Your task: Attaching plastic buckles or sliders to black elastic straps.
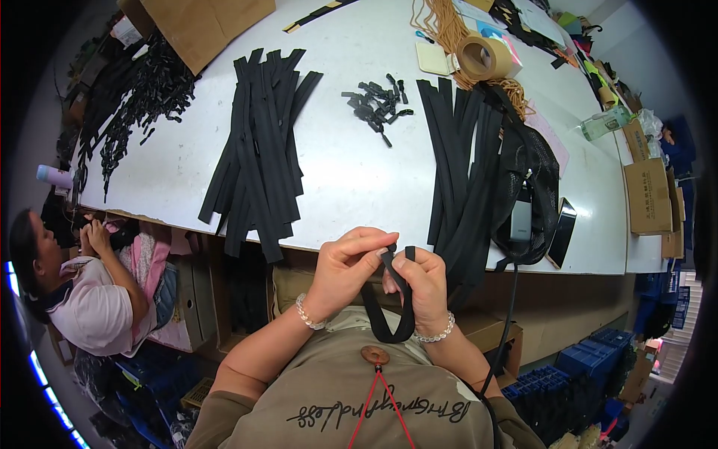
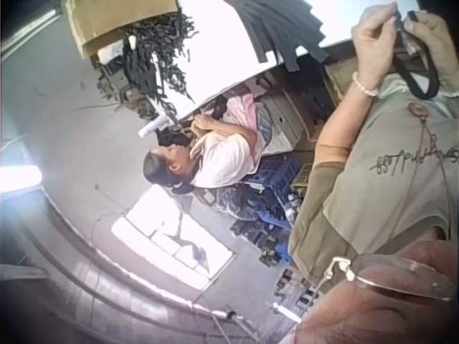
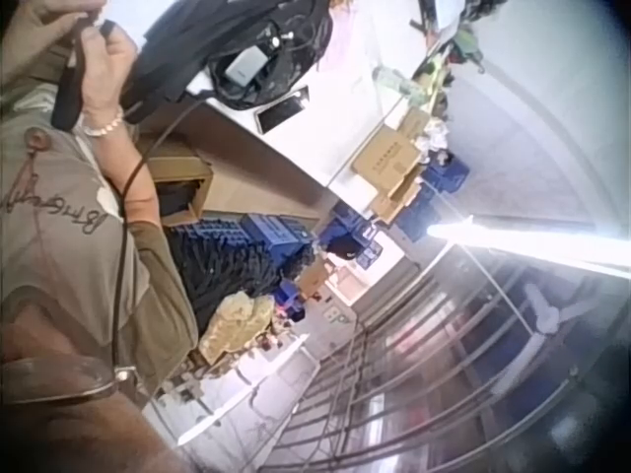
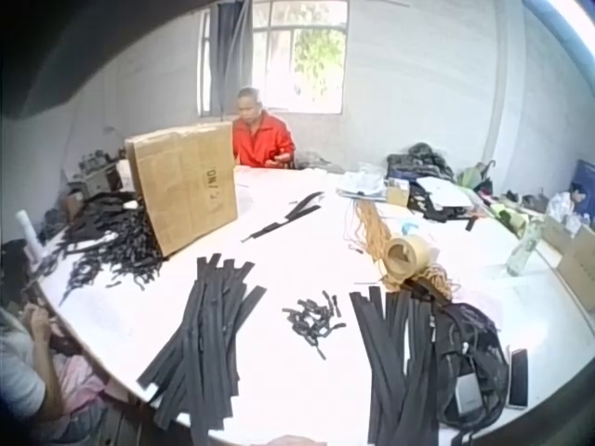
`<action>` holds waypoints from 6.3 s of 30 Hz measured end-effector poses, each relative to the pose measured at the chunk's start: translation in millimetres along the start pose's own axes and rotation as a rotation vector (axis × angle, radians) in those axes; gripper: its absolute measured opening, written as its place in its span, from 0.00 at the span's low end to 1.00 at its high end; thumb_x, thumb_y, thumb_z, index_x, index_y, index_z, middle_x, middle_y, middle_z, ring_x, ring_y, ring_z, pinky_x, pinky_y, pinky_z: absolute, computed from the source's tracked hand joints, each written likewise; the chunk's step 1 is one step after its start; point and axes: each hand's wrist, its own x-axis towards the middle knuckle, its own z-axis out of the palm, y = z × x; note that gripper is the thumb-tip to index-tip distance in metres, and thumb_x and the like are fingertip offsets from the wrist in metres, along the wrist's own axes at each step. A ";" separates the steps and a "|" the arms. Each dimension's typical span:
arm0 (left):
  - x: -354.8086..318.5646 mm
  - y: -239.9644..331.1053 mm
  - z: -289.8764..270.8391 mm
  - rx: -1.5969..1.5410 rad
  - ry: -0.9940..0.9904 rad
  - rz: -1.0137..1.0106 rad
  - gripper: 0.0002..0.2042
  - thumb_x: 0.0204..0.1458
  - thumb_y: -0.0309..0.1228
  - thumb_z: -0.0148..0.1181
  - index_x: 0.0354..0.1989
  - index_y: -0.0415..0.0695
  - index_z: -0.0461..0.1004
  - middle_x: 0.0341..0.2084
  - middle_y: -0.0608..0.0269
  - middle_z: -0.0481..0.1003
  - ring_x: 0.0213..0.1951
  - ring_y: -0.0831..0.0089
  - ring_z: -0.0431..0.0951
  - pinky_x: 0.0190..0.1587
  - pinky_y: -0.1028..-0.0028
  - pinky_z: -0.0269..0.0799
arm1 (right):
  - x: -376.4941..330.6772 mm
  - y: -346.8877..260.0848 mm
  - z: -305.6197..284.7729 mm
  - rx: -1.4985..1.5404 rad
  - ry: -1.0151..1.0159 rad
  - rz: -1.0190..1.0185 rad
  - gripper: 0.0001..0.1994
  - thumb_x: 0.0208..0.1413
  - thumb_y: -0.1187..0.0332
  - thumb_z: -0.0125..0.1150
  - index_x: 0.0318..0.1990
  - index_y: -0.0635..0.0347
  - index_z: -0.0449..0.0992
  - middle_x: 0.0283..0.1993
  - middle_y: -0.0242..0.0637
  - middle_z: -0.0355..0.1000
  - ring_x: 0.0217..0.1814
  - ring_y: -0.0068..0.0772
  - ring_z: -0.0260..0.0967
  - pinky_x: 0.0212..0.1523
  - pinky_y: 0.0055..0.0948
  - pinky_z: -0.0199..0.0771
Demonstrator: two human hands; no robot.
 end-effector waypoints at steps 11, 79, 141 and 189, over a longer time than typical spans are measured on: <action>-1.2 4.5 2.0 -0.076 -0.006 -0.014 0.13 0.52 0.15 0.48 0.44 0.37 0.74 0.39 0.60 0.71 0.30 0.79 0.75 0.31 0.81 0.75 | 0.8 4.2 4.1 -0.008 0.022 -0.032 0.10 0.54 0.71 0.49 0.22 0.64 0.69 0.19 0.35 0.67 0.20 0.23 0.62 0.25 0.22 0.64; 0.0 -2.3 -6.9 -0.393 0.109 -0.302 0.10 0.54 0.22 0.52 0.44 0.37 0.74 0.36 0.63 0.76 0.38 0.80 0.74 0.42 0.80 0.72 | 7.3 -1.8 -4.0 -0.367 -0.106 -0.214 0.11 0.62 0.67 0.45 0.33 0.65 0.71 0.24 0.25 0.68 0.26 0.11 0.60 0.26 0.15 0.61; -19.6 -5.6 -6.2 -0.667 0.031 -0.455 0.10 0.58 0.30 0.50 0.43 0.37 0.70 0.30 0.62 0.74 0.30 0.77 0.76 0.37 0.78 0.75 | 1.5 9.8 -5.3 -0.232 -0.211 -0.094 0.09 0.59 0.71 0.49 0.27 0.64 0.68 0.22 0.22 0.61 0.24 0.12 0.52 0.24 0.15 0.54; -18.2 -11.0 -5.8 -0.559 0.106 -0.334 0.10 0.57 0.26 0.51 0.45 0.38 0.71 0.35 0.64 0.75 0.36 0.82 0.74 0.40 0.81 0.72 | -4.0 -0.1 9.4 -0.150 -0.094 -0.037 0.09 0.61 0.70 0.48 0.31 0.65 0.70 0.25 0.24 0.66 0.26 0.09 0.57 0.28 0.13 0.59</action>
